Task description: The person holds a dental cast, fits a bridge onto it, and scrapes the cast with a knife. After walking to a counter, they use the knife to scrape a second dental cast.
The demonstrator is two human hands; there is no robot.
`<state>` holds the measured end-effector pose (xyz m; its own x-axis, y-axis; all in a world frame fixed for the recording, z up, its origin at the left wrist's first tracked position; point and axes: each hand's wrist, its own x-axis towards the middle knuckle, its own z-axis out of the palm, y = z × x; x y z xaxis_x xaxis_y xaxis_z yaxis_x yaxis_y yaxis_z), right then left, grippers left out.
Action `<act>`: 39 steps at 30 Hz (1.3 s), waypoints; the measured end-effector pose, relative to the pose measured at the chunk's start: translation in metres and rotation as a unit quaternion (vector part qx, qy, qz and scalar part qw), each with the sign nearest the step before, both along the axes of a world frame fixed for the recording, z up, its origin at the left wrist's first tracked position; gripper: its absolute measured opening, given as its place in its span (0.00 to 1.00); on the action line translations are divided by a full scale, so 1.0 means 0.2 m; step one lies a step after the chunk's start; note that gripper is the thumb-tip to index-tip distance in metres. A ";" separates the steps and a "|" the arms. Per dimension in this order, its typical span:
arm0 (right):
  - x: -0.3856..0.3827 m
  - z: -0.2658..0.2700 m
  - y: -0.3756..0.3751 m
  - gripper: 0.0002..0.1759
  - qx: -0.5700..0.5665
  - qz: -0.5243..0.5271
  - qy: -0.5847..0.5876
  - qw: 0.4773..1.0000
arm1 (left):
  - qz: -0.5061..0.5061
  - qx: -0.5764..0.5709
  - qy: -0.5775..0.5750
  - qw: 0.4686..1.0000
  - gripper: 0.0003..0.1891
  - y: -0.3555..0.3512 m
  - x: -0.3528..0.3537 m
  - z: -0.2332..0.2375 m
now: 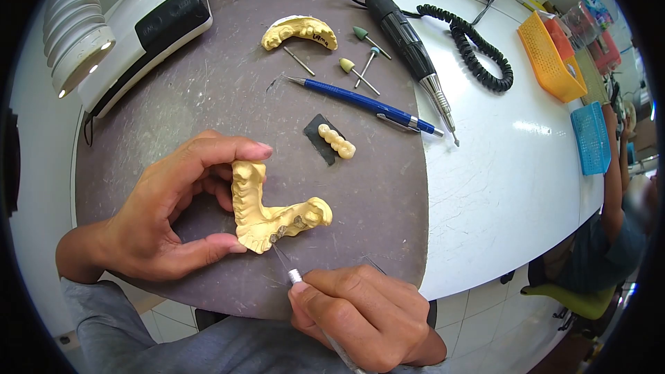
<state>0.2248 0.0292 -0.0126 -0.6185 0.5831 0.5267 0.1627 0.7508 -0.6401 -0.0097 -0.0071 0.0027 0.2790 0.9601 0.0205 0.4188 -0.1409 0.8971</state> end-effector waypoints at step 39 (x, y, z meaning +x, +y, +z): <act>0.05 0.01 0.00 0.17 -0.006 0.024 -0.105 0.994 | -0.006 0.006 0.019 1.000 0.39 0.00 0.00 0.00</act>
<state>0.2338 0.0294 -0.0097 -0.7412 0.5560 0.3762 0.2585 0.7535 -0.6045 -0.0094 -0.0063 0.0035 0.2916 0.9563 0.0214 0.4499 -0.1569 0.8792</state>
